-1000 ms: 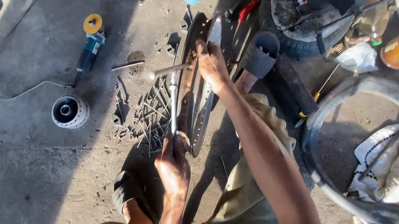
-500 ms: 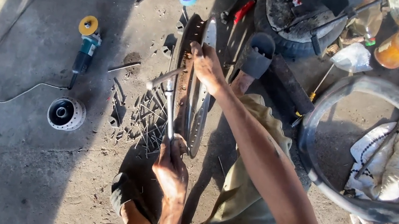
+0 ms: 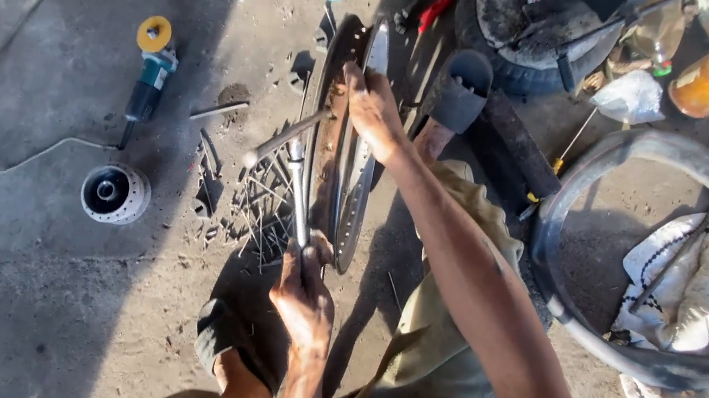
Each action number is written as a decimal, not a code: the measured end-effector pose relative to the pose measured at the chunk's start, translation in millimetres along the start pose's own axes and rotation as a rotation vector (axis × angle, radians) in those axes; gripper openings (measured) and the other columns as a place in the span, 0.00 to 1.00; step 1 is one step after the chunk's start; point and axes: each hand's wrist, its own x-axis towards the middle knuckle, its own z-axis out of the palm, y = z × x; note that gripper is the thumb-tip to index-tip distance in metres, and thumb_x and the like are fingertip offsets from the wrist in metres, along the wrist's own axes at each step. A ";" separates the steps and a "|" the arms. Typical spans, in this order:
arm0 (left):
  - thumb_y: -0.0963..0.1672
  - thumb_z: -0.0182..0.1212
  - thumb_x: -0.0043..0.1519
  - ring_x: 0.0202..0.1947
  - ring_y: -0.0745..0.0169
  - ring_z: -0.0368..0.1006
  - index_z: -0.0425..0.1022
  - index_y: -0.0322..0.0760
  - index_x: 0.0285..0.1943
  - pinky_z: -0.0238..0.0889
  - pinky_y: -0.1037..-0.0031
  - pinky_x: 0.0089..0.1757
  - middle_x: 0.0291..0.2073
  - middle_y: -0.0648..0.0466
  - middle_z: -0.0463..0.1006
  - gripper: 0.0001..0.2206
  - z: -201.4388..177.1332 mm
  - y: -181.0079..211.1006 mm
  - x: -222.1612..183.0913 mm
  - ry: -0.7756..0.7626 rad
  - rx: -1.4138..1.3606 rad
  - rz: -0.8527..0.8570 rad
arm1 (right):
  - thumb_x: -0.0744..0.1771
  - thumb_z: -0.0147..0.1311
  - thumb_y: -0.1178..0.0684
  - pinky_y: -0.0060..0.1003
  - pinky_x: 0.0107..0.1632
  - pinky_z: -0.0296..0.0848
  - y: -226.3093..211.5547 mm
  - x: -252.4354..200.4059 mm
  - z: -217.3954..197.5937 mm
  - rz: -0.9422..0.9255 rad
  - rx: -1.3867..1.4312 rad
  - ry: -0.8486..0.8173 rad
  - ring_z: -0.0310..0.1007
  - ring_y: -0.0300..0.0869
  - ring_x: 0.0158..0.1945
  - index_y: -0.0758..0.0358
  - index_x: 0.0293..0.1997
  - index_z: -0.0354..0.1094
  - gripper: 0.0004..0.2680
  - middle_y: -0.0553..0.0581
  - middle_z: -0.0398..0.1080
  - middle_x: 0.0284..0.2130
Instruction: The person is using a T-handle wrench to install or adjust spokes on a motorcycle wheel rim while sitting on the floor.
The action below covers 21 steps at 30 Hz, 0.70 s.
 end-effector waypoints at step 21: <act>0.48 0.58 0.68 0.17 0.81 0.54 0.74 0.44 0.48 0.45 0.86 0.21 0.19 0.67 0.60 0.07 -56.9 -69.1 -16.1 0.580 -0.598 -0.912 | 0.63 0.41 0.24 0.38 0.42 0.80 -114.3 -69.8 -47.4 0.285 -0.272 -0.094 0.76 0.46 0.50 0.68 0.68 0.56 0.35 0.61 0.67 0.50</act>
